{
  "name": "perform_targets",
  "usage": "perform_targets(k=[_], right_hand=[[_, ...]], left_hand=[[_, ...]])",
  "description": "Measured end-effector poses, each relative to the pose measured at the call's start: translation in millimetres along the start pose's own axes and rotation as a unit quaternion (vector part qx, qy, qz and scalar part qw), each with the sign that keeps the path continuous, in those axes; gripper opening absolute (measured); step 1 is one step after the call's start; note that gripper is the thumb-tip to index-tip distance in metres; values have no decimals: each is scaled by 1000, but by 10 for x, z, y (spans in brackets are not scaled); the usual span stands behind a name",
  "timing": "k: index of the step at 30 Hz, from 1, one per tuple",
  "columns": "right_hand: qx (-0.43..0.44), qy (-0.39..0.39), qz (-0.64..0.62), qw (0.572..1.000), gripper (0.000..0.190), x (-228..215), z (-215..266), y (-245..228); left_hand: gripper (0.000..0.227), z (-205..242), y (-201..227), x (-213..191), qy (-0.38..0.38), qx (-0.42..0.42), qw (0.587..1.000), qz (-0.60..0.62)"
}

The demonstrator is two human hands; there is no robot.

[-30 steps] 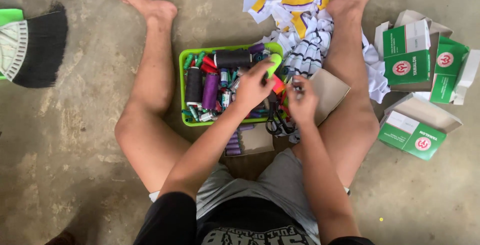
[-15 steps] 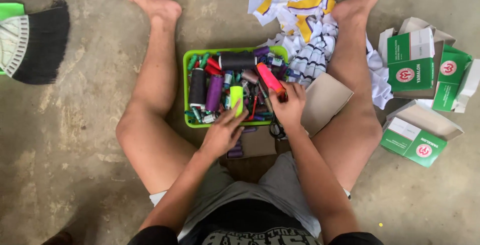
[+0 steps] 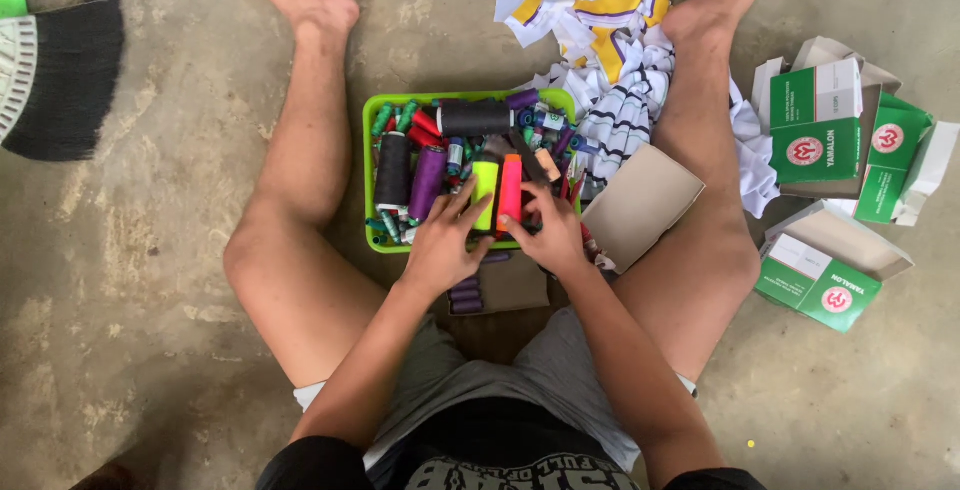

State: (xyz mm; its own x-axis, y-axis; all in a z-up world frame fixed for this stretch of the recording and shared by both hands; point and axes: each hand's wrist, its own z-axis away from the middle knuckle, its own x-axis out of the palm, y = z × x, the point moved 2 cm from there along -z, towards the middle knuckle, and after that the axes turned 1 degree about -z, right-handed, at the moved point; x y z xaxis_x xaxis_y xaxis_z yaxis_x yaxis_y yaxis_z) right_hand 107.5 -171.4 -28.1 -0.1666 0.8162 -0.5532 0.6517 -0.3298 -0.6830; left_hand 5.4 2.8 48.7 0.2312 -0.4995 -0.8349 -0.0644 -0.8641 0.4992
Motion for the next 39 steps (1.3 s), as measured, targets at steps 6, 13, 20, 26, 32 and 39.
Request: perform_targets(k=[6, 13, 20, 26, 32, 39], right_hand=[[-29, 69, 2, 997, 19, 42, -90, 116], [-16, 174, 63, 983, 18, -318, -185, 399], [53, 209, 88, 972, 33, -477, -296, 449], [51, 177, 68, 981, 40, -502, -457, 357], [42, 20, 142, 989, 58, -630, -760, 496], [80, -34, 224, 971, 49, -380, -564, 1145]], left_hand=[[43, -351, -412, 264, 101, 33, 994, 31], [102, -1257, -921, 317, 54, -15, 998, 3], [61, -1403, -1031, 242, -49, -26, 998, -19], [57, -1101, -938, -189, 61, -134, 984, 97], [53, -948, -894, -423, 81, -140, 970, 180], [57, -876, -353, -479, 42, -18, 994, 102]])
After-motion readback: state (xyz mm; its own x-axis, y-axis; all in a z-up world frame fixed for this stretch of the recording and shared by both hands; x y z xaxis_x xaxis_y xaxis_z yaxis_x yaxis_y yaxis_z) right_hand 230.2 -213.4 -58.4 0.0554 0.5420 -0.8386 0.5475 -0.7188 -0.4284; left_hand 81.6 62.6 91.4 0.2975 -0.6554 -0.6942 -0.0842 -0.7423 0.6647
